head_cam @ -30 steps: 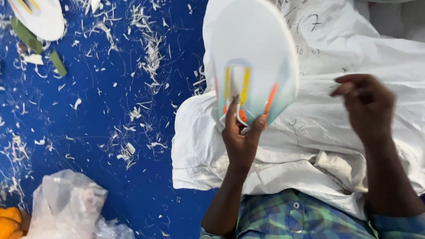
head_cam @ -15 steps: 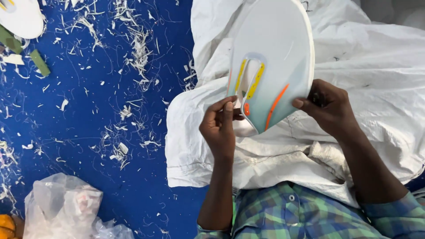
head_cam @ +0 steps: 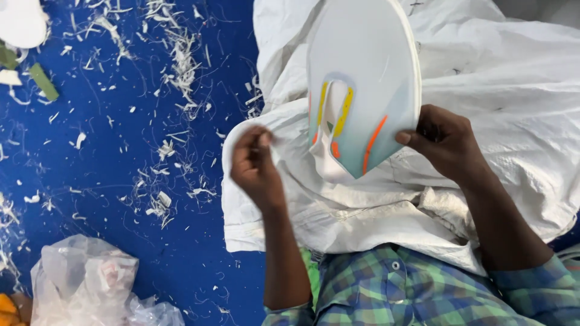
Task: The person trims excess material from shoe components using a small snip tool.
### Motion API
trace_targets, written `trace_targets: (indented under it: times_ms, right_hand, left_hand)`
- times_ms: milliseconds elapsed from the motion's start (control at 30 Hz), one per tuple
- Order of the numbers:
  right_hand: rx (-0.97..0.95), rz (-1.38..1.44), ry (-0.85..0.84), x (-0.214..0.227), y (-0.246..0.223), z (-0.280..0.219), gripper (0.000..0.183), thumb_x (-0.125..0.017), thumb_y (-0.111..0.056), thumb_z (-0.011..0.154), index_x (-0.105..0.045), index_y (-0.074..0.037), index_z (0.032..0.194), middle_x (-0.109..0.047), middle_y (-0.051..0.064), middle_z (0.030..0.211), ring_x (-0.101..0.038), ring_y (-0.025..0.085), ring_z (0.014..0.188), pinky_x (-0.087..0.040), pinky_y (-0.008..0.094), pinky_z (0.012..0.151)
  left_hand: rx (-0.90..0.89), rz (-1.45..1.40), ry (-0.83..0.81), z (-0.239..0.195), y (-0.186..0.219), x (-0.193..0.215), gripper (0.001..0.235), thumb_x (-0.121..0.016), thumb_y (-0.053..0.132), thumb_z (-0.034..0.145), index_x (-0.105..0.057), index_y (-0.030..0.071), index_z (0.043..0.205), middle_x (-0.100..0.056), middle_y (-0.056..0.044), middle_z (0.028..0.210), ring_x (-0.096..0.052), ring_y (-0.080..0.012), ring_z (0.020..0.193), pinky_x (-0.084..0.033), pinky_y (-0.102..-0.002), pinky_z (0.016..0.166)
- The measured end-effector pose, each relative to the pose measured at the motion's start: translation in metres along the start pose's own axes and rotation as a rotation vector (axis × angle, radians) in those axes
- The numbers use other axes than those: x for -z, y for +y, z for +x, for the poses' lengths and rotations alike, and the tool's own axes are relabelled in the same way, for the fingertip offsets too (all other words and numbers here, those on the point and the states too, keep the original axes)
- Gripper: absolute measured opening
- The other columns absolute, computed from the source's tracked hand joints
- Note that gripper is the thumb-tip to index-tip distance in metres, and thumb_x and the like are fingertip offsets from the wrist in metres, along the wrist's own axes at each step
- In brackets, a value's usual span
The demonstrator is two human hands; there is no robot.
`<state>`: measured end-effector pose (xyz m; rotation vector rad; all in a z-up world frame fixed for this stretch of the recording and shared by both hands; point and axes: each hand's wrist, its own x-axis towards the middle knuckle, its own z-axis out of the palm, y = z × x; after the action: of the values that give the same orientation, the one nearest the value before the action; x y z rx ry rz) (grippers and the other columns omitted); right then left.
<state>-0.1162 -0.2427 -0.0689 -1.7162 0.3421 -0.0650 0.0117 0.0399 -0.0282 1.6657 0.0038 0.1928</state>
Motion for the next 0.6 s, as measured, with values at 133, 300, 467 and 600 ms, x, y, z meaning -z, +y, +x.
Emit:
trace_targets:
  times_ms: [133,300,467,600]
  right_hand:
    - [-0.123,0.387,0.059,0.001,-0.026,0.008,0.020,-0.074,-0.018,0.099,-0.064,-0.002,0.103,-0.053,-0.004,0.073,-0.044,0.003,0.060,-0.034,0.021,0.050]
    - [-0.085,0.730,0.036,0.000,-0.037,0.024,0.017,-0.070,-0.015,0.106,-0.060,-0.002,0.105,-0.054,-0.002,0.075,-0.045,0.002,0.057,-0.038,0.020,0.049]
    - [-0.050,0.662,0.009,-0.010,-0.065,0.030,0.023,-0.066,-0.019,0.105,-0.062,-0.001,0.118,-0.059,-0.001,0.078,-0.049,0.002,0.057,-0.040,0.018,0.049]
    - [0.236,0.226,-0.043,-0.010,-0.075,0.032,0.052,-0.080,-0.011,0.090,-0.059,0.000,0.136,-0.069,0.004,0.112,-0.046,0.001,0.065,-0.042,0.018,0.055]
  left_hand:
    - [-0.431,0.281,-0.027,-0.006,0.025,0.009,0.044,-0.078,0.016,0.104,-0.052,-0.008,0.129,-0.058,-0.015,0.130,-0.058,-0.0225,0.119,-0.050,-0.036,0.101]
    - [-0.230,0.397,-0.614,-0.041,0.036,-0.017,0.052,-0.089,0.026,0.076,-0.067,-0.003,0.114,-0.067,-0.016,0.115,-0.068,-0.0285,0.105,-0.058,-0.037,0.089]
    - [-0.115,0.290,-0.660,-0.055,0.045,-0.044,0.035,-0.081,0.024,0.090,-0.071,-0.001,0.112,-0.072,-0.013,0.105,-0.071,-0.0237,0.094,-0.057,-0.032,0.081]
    - [0.133,0.297,-0.565,-0.057,0.039,-0.043,0.029,-0.079,0.025,0.096,-0.071,-0.003,0.099,-0.067,-0.007,0.074,-0.060,-0.0118,0.068,-0.048,-0.028,0.062]
